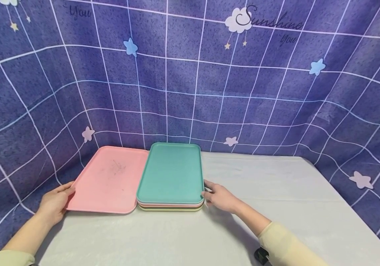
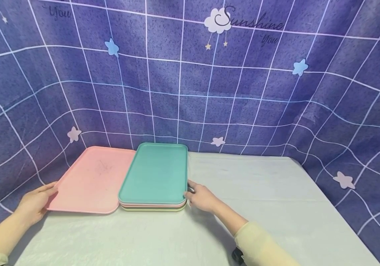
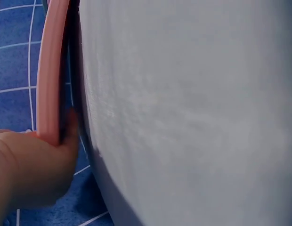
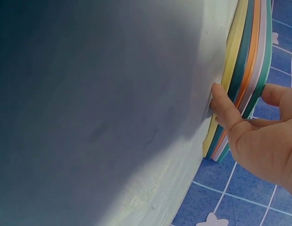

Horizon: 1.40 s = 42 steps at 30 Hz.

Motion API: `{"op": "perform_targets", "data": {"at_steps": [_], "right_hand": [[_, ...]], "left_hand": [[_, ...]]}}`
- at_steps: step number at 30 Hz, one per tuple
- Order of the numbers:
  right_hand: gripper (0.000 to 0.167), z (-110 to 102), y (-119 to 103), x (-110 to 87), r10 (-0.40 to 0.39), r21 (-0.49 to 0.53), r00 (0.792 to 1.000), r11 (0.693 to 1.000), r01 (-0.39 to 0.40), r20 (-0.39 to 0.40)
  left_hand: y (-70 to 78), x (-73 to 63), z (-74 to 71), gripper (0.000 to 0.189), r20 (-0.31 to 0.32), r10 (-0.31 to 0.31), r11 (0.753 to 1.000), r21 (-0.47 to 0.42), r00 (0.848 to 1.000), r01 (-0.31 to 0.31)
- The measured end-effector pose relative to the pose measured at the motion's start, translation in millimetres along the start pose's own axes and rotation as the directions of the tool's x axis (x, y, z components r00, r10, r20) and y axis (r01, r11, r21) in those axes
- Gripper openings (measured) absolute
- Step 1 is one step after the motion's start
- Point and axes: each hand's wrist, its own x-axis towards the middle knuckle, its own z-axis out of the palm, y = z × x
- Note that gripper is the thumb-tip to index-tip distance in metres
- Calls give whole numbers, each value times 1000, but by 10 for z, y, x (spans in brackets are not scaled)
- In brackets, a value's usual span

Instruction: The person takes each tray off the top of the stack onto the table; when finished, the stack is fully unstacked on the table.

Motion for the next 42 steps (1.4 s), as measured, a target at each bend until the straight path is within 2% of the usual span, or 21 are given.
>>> {"op": "perform_targets", "data": {"at_steps": [2,6,9,12,14,17,22,25,28,32,37,42], "right_hand": [[63,2,-8,-5,-1,1,1000,1000,1,0],[62,7,-8,-7,-4,-1,1000,1000,4,-1],[62,12,-6,-4,0,-11,1000,1000,0,-2],[62,15,-10,-1,-4,-16,1000,1000,4,-5],[62,12,-9,-4,-3,-14,1000,1000,3,-7],[62,10,-4,-2,-1,-14,1000,1000,1,-10],[63,5,-13,-6,-6,-13,1000,1000,6,-13],[63,3,-22,-10,-6,-12,1000,1000,6,-12],[64,3,-23,-2,-6,-7,1000,1000,6,-16],[64,-1,-31,2,-7,-2,1000,1000,7,-20],[64,-2,-41,-7,-9,0,1000,1000,9,-22],[64,16,-43,-18,-15,6,1000,1000,15,-25]], "left_hand": [[18,-4,25,60,-84,-16,995,102,996,24],[43,-19,66,57,-186,14,984,175,982,19],[66,-44,109,50,-246,102,963,269,964,-34],[96,-72,172,46,-280,209,915,395,937,-86],[120,-85,231,44,-281,270,887,444,921,-125],[148,-111,325,42,-240,323,872,451,915,-190],[192,-160,485,42,-147,340,886,383,929,-264],[220,-182,589,44,-93,324,902,332,941,-278],[272,-195,716,44,-52,320,901,324,946,-288],[342,-204,897,45,24,325,890,330,945,-314],[389,-253,1118,45,130,302,900,287,944,-328],[418,-287,1310,43,173,293,897,290,940,-333]]}}
